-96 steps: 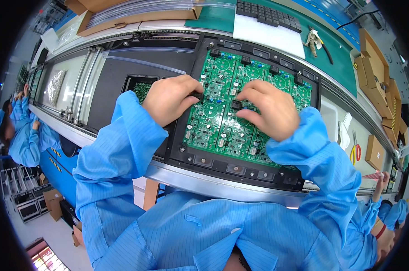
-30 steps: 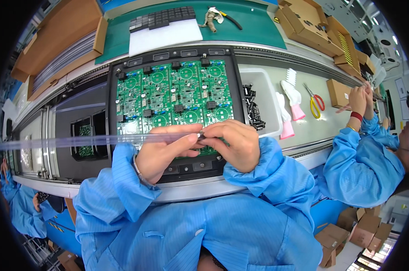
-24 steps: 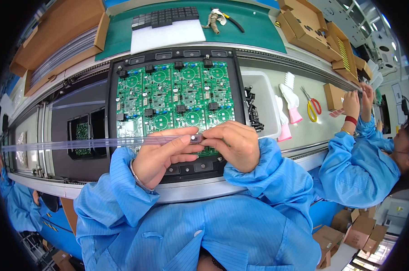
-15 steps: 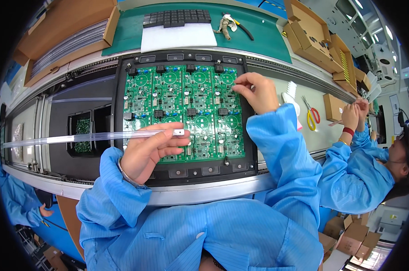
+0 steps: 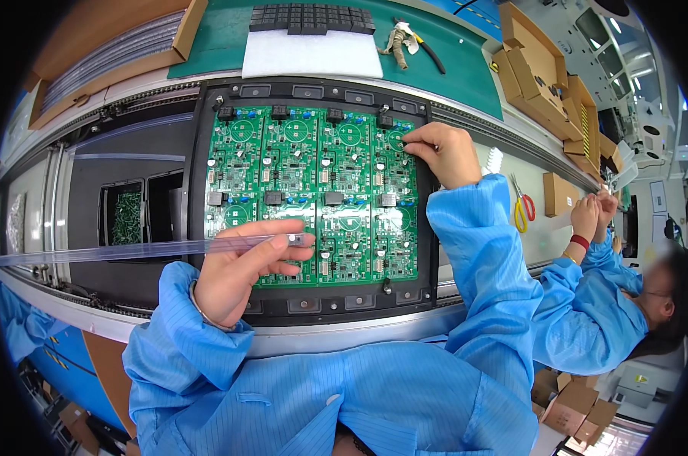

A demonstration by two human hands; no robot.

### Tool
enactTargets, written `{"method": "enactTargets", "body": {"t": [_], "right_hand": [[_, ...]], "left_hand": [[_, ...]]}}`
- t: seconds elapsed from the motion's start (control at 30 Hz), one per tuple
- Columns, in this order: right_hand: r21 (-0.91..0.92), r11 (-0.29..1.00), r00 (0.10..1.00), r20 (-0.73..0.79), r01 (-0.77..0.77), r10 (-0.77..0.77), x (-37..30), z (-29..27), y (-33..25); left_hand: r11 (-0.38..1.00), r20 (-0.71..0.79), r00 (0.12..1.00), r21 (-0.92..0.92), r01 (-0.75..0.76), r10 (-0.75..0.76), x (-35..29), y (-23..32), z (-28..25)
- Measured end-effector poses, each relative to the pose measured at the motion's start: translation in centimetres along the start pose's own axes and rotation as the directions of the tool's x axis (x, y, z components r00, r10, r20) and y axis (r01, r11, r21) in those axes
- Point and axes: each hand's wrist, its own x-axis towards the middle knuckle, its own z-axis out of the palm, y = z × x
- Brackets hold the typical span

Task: The person assembles circuit boards on a conveyor line by cutting a plastic tube with pliers, retrieving electronic components, inserting various components onto the boards by hand, and pushing the tray down the conveyor.

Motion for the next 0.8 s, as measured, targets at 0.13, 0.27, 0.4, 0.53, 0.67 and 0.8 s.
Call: {"method": "enactTargets", "body": {"t": [0.13,0.27,0.4,0.53,0.67,0.8], "right_hand": [[-0.089,0.992,0.996,-0.001,0.088,-0.088,0.2,0.3,-0.3],[-0.190,0.976,0.994,-0.005,0.104,-0.107,0.4,0.7,-1.1],[0.037,0.999,0.999,-0.027,-0.028,0.029,0.6,1.3,-2.6],[-0.024,1.000,0.999,-0.043,-0.017,0.015,0.6,2.0,-3.1],[-0.044,0.998,0.998,-0.039,-0.046,0.045,0.8,2.1,-3.4],[-0.052,0.994,0.995,-0.029,-0.096,0.094,0.9,2.1,-3.6]], "left_hand": [[0.995,-0.015,0.999,0.086,-0.041,0.042,-0.1,-0.5,-0.1],[0.968,-0.008,0.993,0.227,-0.109,0.114,-0.3,-1.1,-0.3],[0.948,0.022,0.991,0.290,-0.135,0.134,-0.1,-1.1,-0.2],[0.950,0.047,0.989,0.273,-0.150,0.142,-0.3,-1.1,-0.7],[0.953,0.049,0.990,0.268,-0.143,0.135,-0.4,-1.0,-0.8],[0.952,0.050,0.990,0.274,-0.139,0.130,-0.4,-1.1,-1.0]]}}
